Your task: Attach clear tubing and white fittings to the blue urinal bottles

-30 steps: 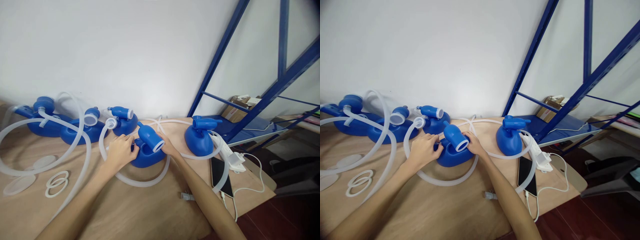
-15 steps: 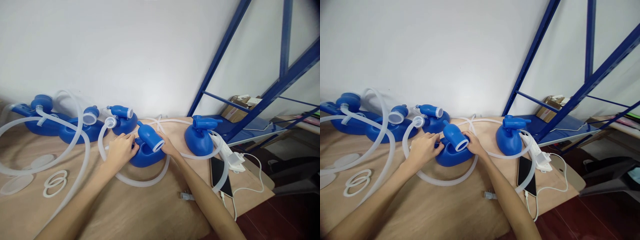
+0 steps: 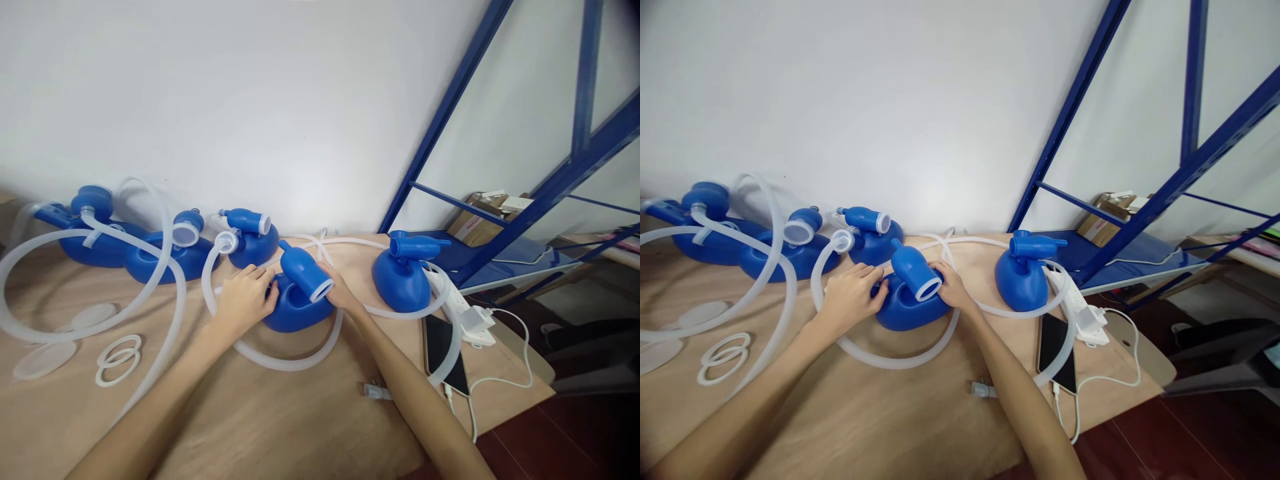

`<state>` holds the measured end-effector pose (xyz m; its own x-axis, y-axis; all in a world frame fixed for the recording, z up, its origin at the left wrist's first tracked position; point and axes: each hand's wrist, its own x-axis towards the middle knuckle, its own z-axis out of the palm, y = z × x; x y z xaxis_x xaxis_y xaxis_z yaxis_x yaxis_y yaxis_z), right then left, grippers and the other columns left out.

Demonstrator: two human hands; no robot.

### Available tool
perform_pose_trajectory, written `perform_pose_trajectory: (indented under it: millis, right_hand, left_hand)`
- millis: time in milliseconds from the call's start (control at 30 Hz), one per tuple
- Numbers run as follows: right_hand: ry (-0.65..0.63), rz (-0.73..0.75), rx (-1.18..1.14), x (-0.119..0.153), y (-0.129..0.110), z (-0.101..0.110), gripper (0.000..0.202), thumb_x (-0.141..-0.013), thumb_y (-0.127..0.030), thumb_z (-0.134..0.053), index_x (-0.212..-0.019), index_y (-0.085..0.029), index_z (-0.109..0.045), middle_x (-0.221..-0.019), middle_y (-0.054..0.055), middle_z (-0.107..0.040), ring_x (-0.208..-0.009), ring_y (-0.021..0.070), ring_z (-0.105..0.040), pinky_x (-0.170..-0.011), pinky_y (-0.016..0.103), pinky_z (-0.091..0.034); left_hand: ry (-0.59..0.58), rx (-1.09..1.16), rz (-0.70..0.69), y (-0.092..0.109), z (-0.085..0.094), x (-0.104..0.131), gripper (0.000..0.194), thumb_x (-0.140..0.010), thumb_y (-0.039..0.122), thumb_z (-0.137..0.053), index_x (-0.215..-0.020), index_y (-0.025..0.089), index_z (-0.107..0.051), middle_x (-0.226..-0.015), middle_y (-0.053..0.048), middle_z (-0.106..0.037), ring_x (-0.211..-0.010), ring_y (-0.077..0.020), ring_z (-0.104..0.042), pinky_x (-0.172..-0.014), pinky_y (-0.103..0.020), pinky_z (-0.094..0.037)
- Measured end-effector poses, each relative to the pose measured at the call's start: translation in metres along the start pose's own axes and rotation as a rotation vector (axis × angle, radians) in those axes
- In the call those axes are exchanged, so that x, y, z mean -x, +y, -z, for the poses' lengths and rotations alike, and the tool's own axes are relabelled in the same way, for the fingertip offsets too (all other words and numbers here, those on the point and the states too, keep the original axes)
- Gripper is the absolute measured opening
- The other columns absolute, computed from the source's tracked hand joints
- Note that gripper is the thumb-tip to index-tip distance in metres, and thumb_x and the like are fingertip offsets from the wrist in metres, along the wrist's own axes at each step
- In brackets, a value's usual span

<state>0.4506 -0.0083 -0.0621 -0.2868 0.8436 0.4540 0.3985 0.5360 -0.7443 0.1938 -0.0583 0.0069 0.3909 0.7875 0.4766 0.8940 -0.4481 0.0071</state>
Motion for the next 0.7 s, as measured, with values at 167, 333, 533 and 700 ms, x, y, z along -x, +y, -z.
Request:
perform_pose_trajectory:
  millis: [167,333,533,700]
  right_hand:
    - [-0.088,-0.012,-0.007,-0.007,-0.009,0.011,0.028,-0.093,-0.038,-0.061,-0.114,-0.024,-0.073,-0.125,0.008,-0.073,-0.124,0.0285,-0.065,-0.110,0.047,-0.051]
    - [-0.441,-0.154,0.276,0.014,-0.064,0.094,0.062,-0.085,-0.053,-0.078,-0.142,-0.031,-0.064,-0.137,0.006,-0.071,-0.130,0.0303,-0.064,-0.110,0.043,-0.053]
    - [-0.461,-0.456,0.475,0.124,-0.127,0.142,0.076,-0.076,-0.050,-0.085,-0.147,-0.036,-0.061,-0.143,0.010,-0.068,-0.131,0.0375,-0.064,-0.113,0.051,-0.050]
    - [-0.584,-0.504,0.457,0.176,-0.120,0.104,0.016,-0.088,-0.035,-0.069,-0.100,-0.030,-0.078,-0.122,0.009,-0.074,-0.126,0.0324,-0.065,-0.107,0.048,-0.053]
  left_hand:
    - [-0.082,0.020,-0.021,-0.007,0.007,-0.004,0.025,-0.098,0.029,-0.048,-0.092,0.019,-0.069,-0.087,-0.009,-0.073,-0.090,-0.0282,-0.068,-0.058,-0.035,-0.036]
    - [-0.156,0.061,-0.060,-0.022,0.013,-0.009,0.027,-0.098,0.032,-0.049,-0.099,0.020,-0.073,-0.093,-0.008,-0.075,-0.091,-0.0272,-0.069,-0.063,-0.035,-0.042]
    - [-0.233,0.109,-0.018,-0.041,0.019,-0.011,0.032,-0.095,0.040,-0.049,-0.105,0.021,-0.073,-0.106,-0.009,-0.077,-0.096,-0.0294,-0.071,-0.071,-0.036,-0.049]
    - [-0.272,0.111,0.016,-0.043,0.023,-0.011,0.035,-0.095,0.043,-0.049,-0.109,0.022,-0.073,-0.108,-0.009,-0.078,-0.096,-0.0308,-0.072,-0.068,-0.035,-0.048]
